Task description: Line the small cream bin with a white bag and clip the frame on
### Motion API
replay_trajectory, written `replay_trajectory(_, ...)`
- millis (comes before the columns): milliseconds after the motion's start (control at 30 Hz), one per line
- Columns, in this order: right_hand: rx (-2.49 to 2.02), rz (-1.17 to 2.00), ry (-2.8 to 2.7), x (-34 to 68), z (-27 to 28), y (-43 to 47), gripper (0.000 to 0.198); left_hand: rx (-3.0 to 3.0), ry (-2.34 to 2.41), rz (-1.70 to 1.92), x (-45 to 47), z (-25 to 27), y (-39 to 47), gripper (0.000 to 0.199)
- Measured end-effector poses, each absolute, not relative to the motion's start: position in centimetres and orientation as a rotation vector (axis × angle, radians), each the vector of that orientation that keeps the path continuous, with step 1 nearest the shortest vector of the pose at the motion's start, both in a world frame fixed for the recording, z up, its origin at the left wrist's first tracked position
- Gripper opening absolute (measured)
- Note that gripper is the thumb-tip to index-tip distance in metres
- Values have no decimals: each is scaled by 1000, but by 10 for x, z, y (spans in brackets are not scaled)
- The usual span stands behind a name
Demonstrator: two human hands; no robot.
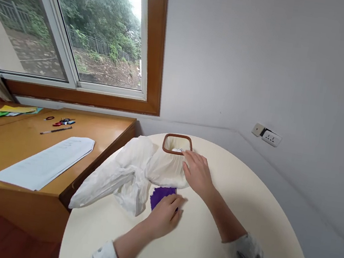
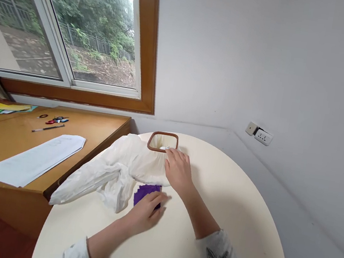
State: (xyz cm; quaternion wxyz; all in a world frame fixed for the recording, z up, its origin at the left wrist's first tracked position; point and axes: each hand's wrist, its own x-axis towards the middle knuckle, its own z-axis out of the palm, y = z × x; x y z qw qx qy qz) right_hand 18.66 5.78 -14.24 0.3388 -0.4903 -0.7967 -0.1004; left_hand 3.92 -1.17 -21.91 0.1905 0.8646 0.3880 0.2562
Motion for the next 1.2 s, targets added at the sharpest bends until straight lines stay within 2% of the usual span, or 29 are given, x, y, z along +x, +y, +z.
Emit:
replay_trajectory(100, -1310, -304, -2058, 176, -147, 82, 34, 2426, 1155, 722, 38, -219, -10, 34)
replay_trajectory(367, -1295, -212, -2019, 182, -158, 85, 18, 2405, 1224, 751, 34, -219, -7, 30)
replay_trajectory(700, -1299, 120, -1976, 235, -142, 33, 13, 2259, 1310, 1141, 28, -209, -8, 26)
replay_trajectory(800, -1350, 185, -1952, 252, -141, 12, 13, 2240, 1373, 1216, 28, -214, -7, 35)
replay_trajectory(967, -1361, 359, -1962, 262, -136, -19, 14, 2184, 1406, 1286, 31, -216, -7, 64)
replay_trajectory(1067, -1316, 476, -2014, 262, -130, -32, 14, 2173, 1406, 1251, 32, -215, -6, 83)
replay_trajectory(1200, -1264, 567, -2068, 260, -125, -41, 14, 2221, 1392, 1139, 30, -220, -2, 97)
